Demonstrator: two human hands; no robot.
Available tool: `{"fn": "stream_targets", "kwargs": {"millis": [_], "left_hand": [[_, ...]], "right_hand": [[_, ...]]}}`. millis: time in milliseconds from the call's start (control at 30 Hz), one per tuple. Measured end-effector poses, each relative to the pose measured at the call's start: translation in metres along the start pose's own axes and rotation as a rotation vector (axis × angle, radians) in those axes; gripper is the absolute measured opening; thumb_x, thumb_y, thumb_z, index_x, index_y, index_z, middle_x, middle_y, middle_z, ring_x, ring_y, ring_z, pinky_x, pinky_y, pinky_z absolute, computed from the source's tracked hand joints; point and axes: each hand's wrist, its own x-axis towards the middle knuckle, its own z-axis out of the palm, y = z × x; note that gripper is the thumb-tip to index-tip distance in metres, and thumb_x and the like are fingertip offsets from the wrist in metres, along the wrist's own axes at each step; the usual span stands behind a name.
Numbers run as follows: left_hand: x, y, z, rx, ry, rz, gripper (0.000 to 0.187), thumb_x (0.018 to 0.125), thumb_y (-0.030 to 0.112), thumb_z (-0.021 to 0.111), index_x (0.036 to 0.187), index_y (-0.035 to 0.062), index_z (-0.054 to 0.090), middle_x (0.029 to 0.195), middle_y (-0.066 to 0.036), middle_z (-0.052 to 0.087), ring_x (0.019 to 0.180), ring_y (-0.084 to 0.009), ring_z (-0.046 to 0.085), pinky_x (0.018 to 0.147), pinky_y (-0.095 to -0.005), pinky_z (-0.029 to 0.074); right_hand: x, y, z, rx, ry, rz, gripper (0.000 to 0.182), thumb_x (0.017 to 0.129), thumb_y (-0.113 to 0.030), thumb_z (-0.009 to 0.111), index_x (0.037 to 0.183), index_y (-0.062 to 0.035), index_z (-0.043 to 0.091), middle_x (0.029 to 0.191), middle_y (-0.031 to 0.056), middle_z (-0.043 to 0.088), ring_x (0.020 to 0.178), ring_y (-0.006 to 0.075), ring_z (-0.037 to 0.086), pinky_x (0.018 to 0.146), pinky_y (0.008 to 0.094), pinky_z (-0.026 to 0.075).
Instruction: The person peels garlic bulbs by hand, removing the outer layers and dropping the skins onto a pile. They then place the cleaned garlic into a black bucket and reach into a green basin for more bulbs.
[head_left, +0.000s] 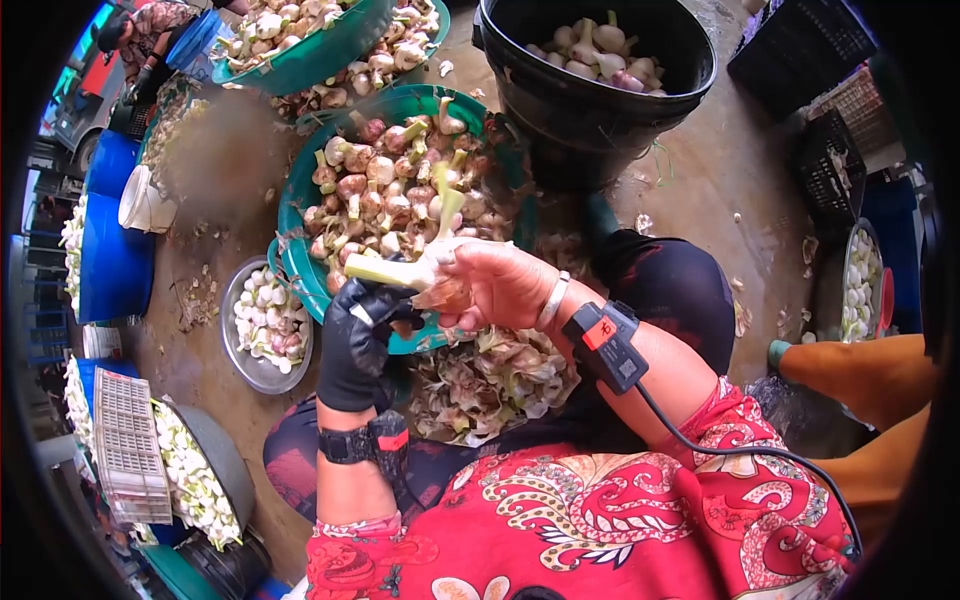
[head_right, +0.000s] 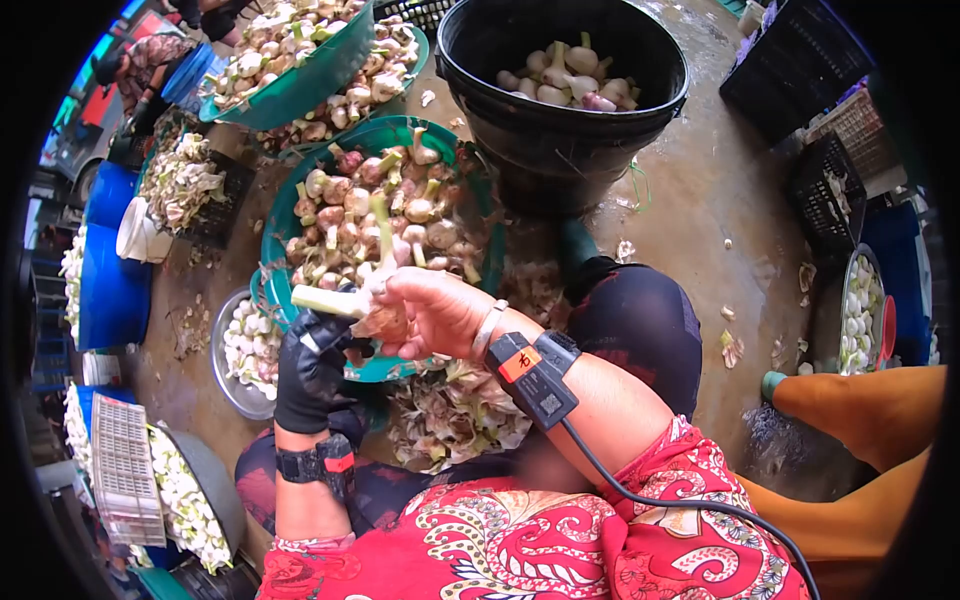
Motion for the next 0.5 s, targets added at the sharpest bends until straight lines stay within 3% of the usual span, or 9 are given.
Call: {"fn": "stream_targets", "kwargs": {"millis": [33, 67, 133, 233, 300, 367, 400, 433, 500], "left_hand": [[-0.002, 0.006, 0.010, -0.190, -0.027, -0.027, 0.038, 0.087, 0.008, 0.059, 0.122, -0.0036, 0.050, 0.100, -0.007, 0.064, 0.087, -0.0152, 0.060, 0.077, -0.0277, 0.048], [-0.002, 0.009, 0.017, -0.186, -0.027, -0.026, 0.038, 0.087, 0.008, 0.059, 0.122, -0.0036, 0.050, 0.100, -0.007, 0.064, 0.087, -0.0152, 0.060, 0.077, -0.0277, 0.048], [0.000, 0.010, 0.029, 0.024, 0.128, 0.191, 0.036, 0.086, 0.007, 0.059, 0.120, -0.0027, 0.054, 0.101, -0.007, 0.064, 0.089, -0.0160, 0.060, 0.079, -0.0284, 0.048], [-0.002, 0.014, 0.025, 0.147, 0.137, 0.059, 0.033, 0.085, 0.007, 0.060, 0.116, -0.0018, 0.057, 0.102, -0.007, 0.064, 0.090, -0.0160, 0.060, 0.080, -0.0282, 0.048], [-0.001, 0.017, 0.028, 0.169, 0.139, 0.049, 0.029, 0.085, 0.009, 0.060, 0.112, -0.0022, 0.060, 0.102, -0.008, 0.064, 0.090, -0.0162, 0.061, 0.080, -0.0286, 0.049], [0.003, 0.012, 0.022, -0.007, 0.153, 0.024, 0.027, 0.086, 0.009, 0.060, 0.110, -0.0030, 0.060, 0.100, -0.009, 0.064, 0.090, -0.0167, 0.061, 0.080, -0.0288, 0.049], [0.010, 0.003, 0.012, -0.135, 0.220, 0.097, 0.025, 0.087, 0.010, 0.058, 0.107, -0.0038, 0.061, 0.099, -0.010, 0.065, 0.087, -0.0174, 0.062, 0.077, -0.0297, 0.050], [0.011, 0.002, -0.001, -0.167, 0.236, 0.034, 0.025, 0.089, 0.013, 0.056, 0.108, -0.0043, 0.060, 0.099, -0.011, 0.064, 0.088, -0.0199, 0.063, 0.079, -0.0327, 0.051], [0.017, -0.003, -0.020, -0.383, 0.231, 0.093, 0.030, 0.090, 0.016, 0.054, 0.112, -0.0049, 0.057, 0.106, -0.011, 0.063, 0.099, -0.0228, 0.060, 0.090, -0.0361, 0.048]], "right_hand": [[0.001, -0.003, -0.001, -0.042, 0.005, -0.012, 0.038, 0.080, -0.036, 0.064, 0.106, -0.0105, 0.054, 0.093, 0.0079, 0.064, 0.073, 0.0227, 0.064, 0.060, 0.0295, 0.053], [0.000, -0.004, 0.003, -0.041, 0.003, -0.014, 0.038, 0.080, -0.036, 0.064, 0.106, -0.0105, 0.054, 0.093, 0.0079, 0.064, 0.073, 0.0227, 0.064, 0.060, 0.0295, 0.053], [-0.003, -0.002, 0.010, -0.074, 0.061, 0.032, 0.036, 0.082, -0.030, 0.063, 0.110, -0.0096, 0.053, 0.092, 0.0055, 0.064, 0.079, 0.0199, 0.064, 0.068, 0.0335, 0.053], [0.011, 0.003, 0.011, -0.016, 0.272, -0.095, 0.033, 0.085, -0.024, 0.061, 0.113, -0.0083, 0.054, 0.093, 0.0035, 0.063, 0.085, 0.0180, 0.063, 0.074, 0.0372, 0.052], [0.014, 0.002, 0.015, -0.050, 0.346, -0.181, 0.023, 0.087, -0.017, 0.058, 0.107, -0.0044, 0.059, 0.091, 0.0024, 0.064, 0.085, 0.0169, 0.063, 0.073, 0.0360, 0.051], [0.021, 0.006, 0.015, -0.529, 0.368, -0.768, 0.014, 0.087, -0.012, 0.056, 0.095, -0.0025, 0.063, 0.085, 0.0042, 0.064, 0.081, 0.0176, 0.062, 0.069, 0.0347, 0.049], [0.017, 0.003, 0.018, -0.762, 0.410, -0.884, 0.012, 0.087, -0.006, 0.052, 0.088, -0.0032, 0.064, 0.080, 0.0092, 0.063, 0.075, 0.0236, 0.061, 0.065, 0.0351, 0.048], [0.012, -0.004, 0.020, -1.111, 0.299, -1.099, 0.009, 0.084, -0.010, 0.056, 0.086, -0.0042, 0.063, 0.080, 0.0138, 0.062, 0.073, 0.0319, 0.059, 0.063, 0.0384, 0.048], [0.002, 0.009, 0.020, -1.599, -0.085, -0.833, 0.011, 0.081, -0.013, 0.059, 0.086, -0.0050, 0.064, 0.082, 0.0156, 0.063, 0.078, 0.0357, 0.060, 0.066, 0.0431, 0.048]]}}
